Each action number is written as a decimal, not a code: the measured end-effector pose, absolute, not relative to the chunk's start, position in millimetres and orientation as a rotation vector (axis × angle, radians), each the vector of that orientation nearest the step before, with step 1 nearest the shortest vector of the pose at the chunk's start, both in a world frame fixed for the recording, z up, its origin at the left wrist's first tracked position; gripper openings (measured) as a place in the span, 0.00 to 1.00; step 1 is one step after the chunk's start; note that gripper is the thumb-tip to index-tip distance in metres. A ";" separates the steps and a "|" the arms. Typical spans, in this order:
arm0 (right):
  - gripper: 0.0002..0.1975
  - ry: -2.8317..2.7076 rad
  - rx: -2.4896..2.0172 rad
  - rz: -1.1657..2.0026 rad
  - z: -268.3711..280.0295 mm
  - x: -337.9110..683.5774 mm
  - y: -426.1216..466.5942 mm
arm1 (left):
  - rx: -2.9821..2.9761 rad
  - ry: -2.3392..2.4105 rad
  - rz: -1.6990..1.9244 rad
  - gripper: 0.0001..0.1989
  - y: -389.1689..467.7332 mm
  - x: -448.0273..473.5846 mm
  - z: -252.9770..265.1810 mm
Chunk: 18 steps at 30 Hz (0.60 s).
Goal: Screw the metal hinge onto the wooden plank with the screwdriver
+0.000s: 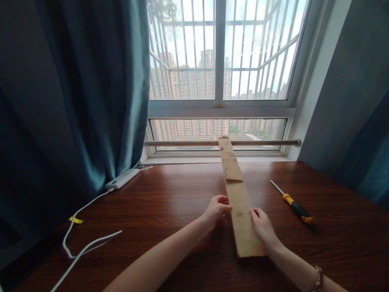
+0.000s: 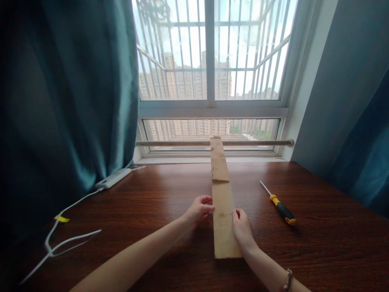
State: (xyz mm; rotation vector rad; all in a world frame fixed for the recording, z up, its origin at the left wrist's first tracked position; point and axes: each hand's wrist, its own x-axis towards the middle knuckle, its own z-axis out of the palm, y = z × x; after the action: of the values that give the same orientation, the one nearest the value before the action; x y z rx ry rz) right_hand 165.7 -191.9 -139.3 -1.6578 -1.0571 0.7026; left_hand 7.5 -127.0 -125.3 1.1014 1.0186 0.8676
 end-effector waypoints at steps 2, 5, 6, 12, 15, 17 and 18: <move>0.18 -1.053 -1.662 0.719 -139.8 166.2 -191.6 | 1.091 0.989 0.872 0.17 -125.3 8.0 -127.6; 0.17 -1.054 -1.665 0.731 -141.5 167.6 -188.9 | 1.095 0.944 0.872 0.17 -123.8 8.0 -129.6; 0.17 -1.049 -1.660 0.745 -141.9 168.7 -187.4 | 1.100 0.942 0.869 0.17 -123.7 8.0 -129.6; 0.22 -1.097 -1.667 0.606 -131.4 172.5 -196.9 | 1.124 0.938 0.846 0.19 -126.1 7.5 -126.2; 0.26 -1.520 -1.386 0.140 -111.7 160.2 -238.5 | 1.162 0.909 0.831 0.20 -127.2 5.3 -125.0; 0.24 -2.008 -0.963 0.251 -95.4 145.7 -277.7 | 1.197 0.904 0.816 0.21 -127.0 3.1 -125.4; 0.22 -2.094 -0.863 0.273 -87.6 137.8 -297.5 | 1.211 0.917 0.818 0.22 -126.6 2.0 -126.4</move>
State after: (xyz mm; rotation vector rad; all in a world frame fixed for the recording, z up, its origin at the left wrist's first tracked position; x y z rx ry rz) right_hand 137.8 -297.5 -87.6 -0.8634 -2.0942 0.2733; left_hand 2.0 -126.6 -126.4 1.2113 0.9169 0.8183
